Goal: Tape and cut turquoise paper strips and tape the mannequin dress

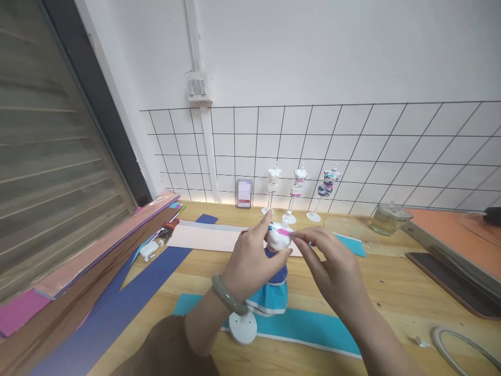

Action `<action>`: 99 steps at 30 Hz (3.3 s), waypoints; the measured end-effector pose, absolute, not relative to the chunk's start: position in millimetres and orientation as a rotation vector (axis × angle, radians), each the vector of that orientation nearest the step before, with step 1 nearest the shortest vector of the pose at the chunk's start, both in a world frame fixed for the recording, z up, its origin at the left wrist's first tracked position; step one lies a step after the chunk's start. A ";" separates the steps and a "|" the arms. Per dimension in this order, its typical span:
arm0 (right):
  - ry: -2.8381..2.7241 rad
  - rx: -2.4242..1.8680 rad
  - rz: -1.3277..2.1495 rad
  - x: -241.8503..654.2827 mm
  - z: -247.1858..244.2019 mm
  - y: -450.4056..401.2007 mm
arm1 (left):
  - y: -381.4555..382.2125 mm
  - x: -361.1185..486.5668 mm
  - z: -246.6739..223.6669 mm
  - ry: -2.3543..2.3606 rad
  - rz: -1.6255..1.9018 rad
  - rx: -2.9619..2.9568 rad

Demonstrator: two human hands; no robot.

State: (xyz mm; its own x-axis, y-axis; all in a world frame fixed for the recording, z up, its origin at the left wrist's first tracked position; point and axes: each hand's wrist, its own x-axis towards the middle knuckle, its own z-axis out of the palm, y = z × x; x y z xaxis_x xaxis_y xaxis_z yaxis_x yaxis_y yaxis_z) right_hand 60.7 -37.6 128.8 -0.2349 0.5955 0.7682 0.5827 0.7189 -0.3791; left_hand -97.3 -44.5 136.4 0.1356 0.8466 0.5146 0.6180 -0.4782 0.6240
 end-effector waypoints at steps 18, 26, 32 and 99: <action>-2.085 -0.986 -0.355 64.0 114.3 -24.6 | -43.6 -98.3 133.2 1.456 1.179 2.321; -2.075 -0.873 -0.329 69.8 121.9 -29.2 | -45.3 -98.6 137.8 1.468 1.142 2.278; -2.147 -0.907 -0.453 70.0 113.5 -23.4 | -43.4 -97.4 135.8 1.500 1.106 2.363; -1.829 -0.899 0.008 65.6 139.8 -48.4 | -26.6 -103.1 134.6 0.600 1.076 1.000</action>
